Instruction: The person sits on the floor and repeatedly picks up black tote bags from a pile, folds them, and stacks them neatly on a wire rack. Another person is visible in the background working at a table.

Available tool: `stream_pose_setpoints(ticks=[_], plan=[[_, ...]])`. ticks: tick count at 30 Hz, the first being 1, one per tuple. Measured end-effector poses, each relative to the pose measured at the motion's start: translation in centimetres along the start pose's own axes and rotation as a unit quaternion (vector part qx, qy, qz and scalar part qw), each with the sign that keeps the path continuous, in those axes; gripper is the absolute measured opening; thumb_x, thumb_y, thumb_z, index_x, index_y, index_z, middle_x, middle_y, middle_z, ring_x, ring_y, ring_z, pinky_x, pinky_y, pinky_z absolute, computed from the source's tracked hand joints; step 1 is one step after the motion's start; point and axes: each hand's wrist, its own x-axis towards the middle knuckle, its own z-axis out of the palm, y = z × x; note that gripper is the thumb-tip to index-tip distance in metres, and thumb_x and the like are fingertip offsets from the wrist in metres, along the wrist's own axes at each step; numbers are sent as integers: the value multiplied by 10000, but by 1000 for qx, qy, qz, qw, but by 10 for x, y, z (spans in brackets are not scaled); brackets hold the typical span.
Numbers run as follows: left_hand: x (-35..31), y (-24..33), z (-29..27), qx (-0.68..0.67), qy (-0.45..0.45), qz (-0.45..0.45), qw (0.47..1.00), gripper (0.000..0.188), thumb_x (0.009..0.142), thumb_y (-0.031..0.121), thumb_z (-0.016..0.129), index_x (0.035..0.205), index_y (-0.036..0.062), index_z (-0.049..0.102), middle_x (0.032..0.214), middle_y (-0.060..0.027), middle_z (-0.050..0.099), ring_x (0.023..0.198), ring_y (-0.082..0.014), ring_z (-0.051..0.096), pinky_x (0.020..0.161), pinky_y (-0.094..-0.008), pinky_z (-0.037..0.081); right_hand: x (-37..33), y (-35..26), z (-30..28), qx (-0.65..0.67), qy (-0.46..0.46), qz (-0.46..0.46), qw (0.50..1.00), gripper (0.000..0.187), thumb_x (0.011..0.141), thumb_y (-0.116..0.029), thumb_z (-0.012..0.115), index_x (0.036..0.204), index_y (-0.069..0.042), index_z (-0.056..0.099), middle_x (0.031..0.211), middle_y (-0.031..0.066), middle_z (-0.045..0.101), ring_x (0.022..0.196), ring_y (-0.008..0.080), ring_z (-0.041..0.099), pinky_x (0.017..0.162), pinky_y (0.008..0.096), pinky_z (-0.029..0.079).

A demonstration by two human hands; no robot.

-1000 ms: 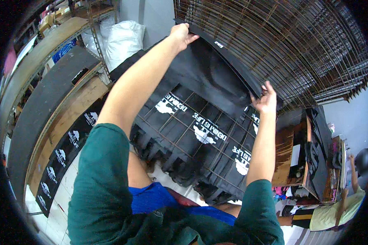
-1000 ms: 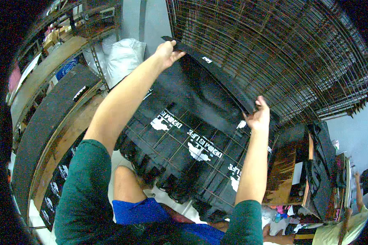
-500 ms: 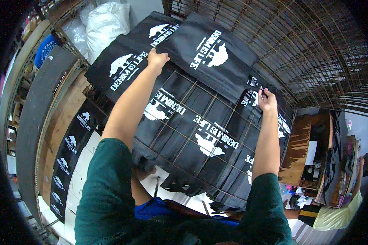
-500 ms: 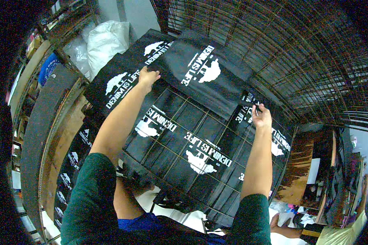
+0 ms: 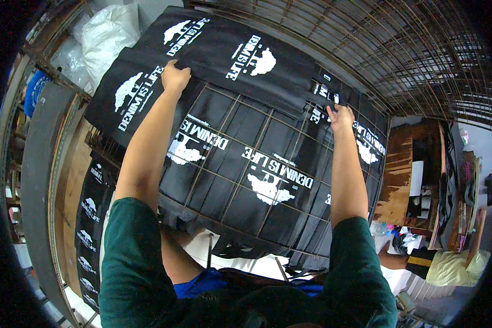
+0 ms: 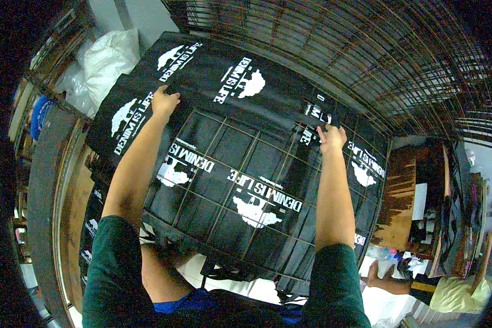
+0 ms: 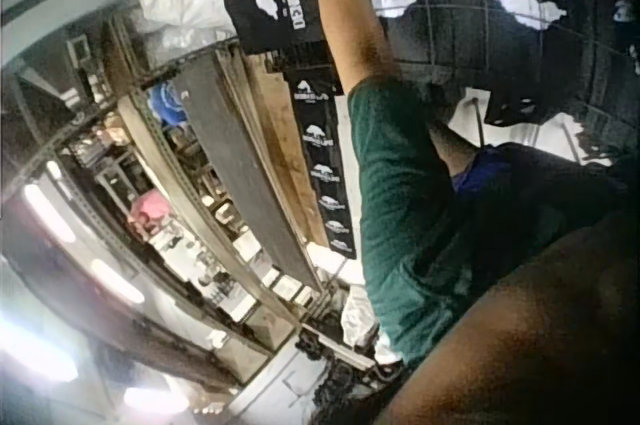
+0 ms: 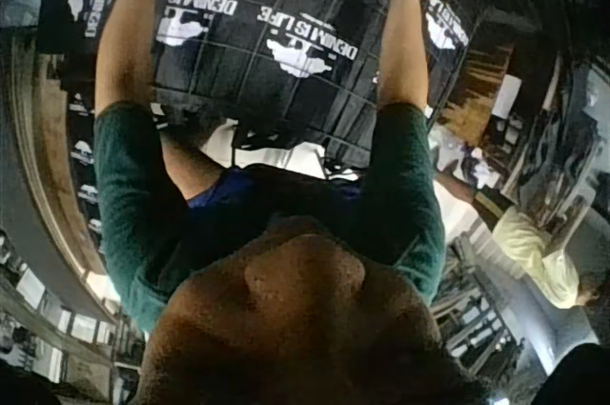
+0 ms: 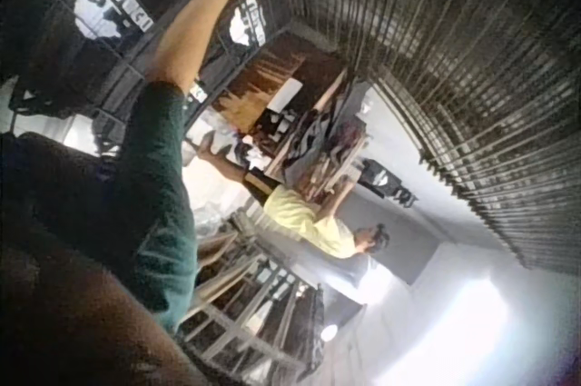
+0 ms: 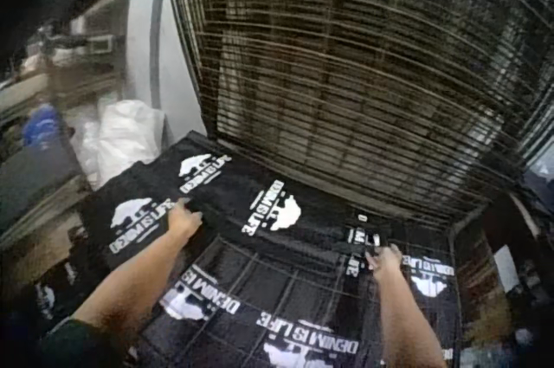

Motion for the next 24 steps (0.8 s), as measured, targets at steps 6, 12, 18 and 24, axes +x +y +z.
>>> stream_pose_setpoints(ticks=[6,12,18,24], plan=[[-42,34,-50,59,36,70,995,831,695,281,719,1353,46,269,1240,-248,363,1113,-392,461,932,-421,399,-73,-18,1,-129,63,-108,984,679,733,-16,647,1319,-23,303,1142,184,450,1022,255,499,741,363,552],[-159,72,-142,-208,-66,161,963,732,729,150,730,1346,74,344,937,-9,387,720,-66,338,607,-201,352,-151,-36,-94,-184,26,-170,968,532,820,-156,631,1295,-95,398,1085,86,545,948,155,534,683,287,474],[-395,29,-224,-235,-332,73,911,296,678,110,719,887,32,524,1045,-122,562,859,-178,572,722,-290,457,-221,-58,-230,-206,76,-262,940,492,833,-155,640,1275,-105,431,919,31,570,759,103,563,598,233,466],[-574,-43,-199,-135,-665,21,734,349,774,308,714,977,53,588,723,-44,599,614,-127,547,560,-290,442,-278,-106,-310,-100,145,-341,924,461,844,-73,604,1270,-78,427,868,20,560,691,85,543,555,191,432]])
